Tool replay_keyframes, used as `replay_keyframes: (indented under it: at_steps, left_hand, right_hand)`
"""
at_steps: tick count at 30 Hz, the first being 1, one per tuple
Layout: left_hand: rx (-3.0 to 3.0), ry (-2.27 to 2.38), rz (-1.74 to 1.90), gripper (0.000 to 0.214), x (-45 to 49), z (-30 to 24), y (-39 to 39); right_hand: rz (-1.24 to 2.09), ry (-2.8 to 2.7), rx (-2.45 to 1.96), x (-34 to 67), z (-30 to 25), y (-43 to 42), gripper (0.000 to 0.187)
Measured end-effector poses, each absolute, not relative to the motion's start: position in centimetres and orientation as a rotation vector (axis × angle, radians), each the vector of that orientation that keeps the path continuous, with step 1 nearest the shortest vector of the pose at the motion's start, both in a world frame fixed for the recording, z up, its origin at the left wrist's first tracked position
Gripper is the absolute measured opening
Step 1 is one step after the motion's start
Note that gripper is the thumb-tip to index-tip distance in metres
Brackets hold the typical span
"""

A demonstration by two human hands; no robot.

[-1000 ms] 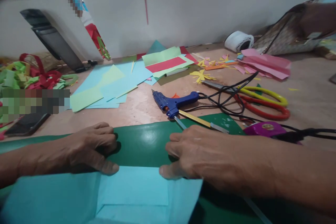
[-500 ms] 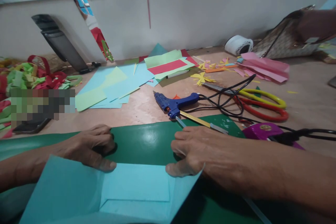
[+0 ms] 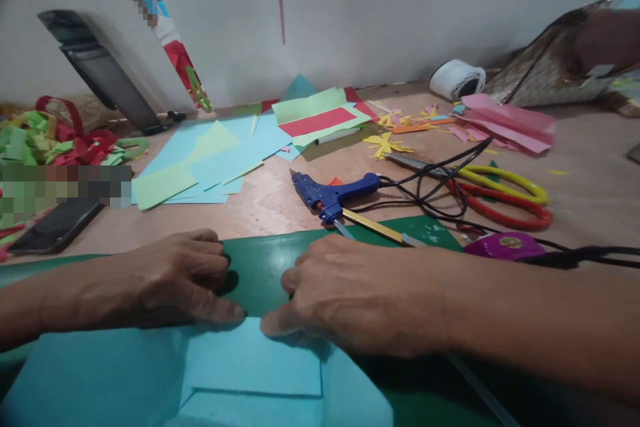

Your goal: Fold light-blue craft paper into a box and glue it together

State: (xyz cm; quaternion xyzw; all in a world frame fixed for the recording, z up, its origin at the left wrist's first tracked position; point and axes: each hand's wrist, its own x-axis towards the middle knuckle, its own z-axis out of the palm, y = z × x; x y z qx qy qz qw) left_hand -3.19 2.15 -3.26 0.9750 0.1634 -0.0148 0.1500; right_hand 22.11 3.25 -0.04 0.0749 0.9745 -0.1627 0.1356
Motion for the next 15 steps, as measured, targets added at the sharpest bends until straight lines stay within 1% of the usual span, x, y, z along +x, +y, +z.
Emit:
replay_keyframes:
  at_steps: [2, 6, 13, 15]
  left_hand:
    - [2.859, 0.443, -0.113, 0.026, -2.7, -3.2, 2.2]
    - [2.942, 0.393, -0.098, 0.03, -2.4, -3.3, 2.3]
    - [2.977, 0.352, -0.11, 0.034, -2.6, -3.5, 2.5]
    - [2.97, 0.341, -0.089, 0.033, -2.7, -3.6, 2.6]
  right_hand:
    - [-0.46, 2.81, 0.187, 21.6, -0.3, 3.3, 0.024]
    - [-0.407, 2.814, 0.142, 21.5, -1.0, 3.4, 0.037]
    - [-0.334, 2.898, 0.175, 22.0, -1.7, 3.2, 0.043]
    - [-0.34, 2.91, 0.17, 22.1, -1.9, 3.2, 0.041]
